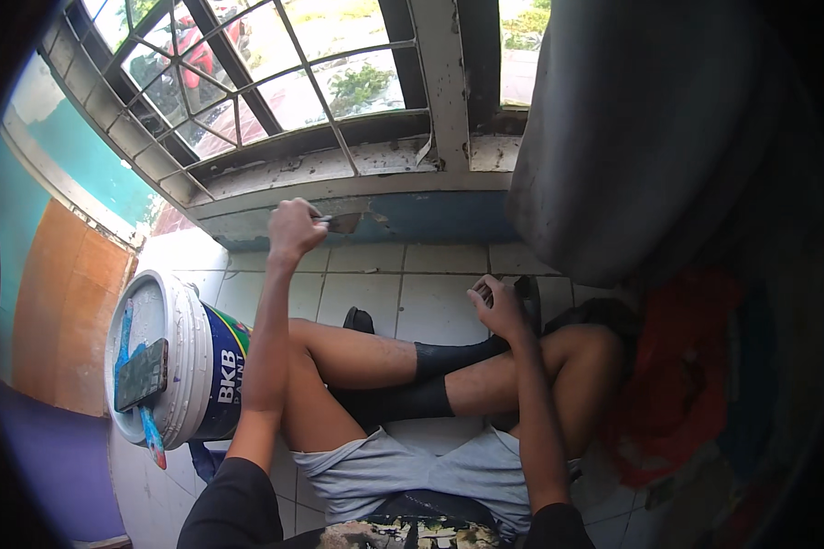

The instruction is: The person scrapes old paint off the wall beneath a window using a scraper.

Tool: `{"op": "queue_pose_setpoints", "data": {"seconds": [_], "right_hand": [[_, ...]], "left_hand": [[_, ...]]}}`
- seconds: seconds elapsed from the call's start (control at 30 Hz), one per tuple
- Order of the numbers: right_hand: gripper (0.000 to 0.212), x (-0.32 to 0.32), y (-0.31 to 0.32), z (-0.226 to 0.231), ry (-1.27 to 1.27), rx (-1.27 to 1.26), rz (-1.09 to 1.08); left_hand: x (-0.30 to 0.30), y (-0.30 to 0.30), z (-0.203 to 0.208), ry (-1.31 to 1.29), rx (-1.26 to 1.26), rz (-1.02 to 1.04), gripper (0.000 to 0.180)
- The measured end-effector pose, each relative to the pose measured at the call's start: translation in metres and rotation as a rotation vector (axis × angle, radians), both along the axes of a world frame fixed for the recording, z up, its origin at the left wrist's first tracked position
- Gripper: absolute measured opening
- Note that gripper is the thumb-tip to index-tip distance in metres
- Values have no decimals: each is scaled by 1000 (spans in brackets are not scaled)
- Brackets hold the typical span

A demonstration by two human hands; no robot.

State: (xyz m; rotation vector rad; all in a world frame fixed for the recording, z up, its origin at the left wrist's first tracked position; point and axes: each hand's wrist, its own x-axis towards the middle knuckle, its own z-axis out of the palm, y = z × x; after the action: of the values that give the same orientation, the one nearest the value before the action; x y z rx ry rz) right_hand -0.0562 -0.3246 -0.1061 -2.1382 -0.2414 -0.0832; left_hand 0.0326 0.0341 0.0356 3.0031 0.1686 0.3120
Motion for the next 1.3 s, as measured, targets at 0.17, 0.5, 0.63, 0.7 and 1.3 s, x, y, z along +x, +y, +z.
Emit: {"op": "queue_pose_setpoints", "data": {"seconds": [0.17,0.5,0.63,0.7,1.3], "right_hand": [[17,-2,-5,2,76,25,0],[16,3,3,1,77,38,2],[16,-2,-5,-2,102,32,-12],[16,-2,-5,-6,75,14,-21],[19,-3,-3,2,151,-10,14]], "left_hand": [[1,-49,-28,56,164,-112,16],[-9,-46,-20,-60,119,-19,15],[-30,-56,12,-165,43,9,10],[-24,-57,10,-168,66,-5,10],[-27,-58,-1,-247,73,-67,9]]}}
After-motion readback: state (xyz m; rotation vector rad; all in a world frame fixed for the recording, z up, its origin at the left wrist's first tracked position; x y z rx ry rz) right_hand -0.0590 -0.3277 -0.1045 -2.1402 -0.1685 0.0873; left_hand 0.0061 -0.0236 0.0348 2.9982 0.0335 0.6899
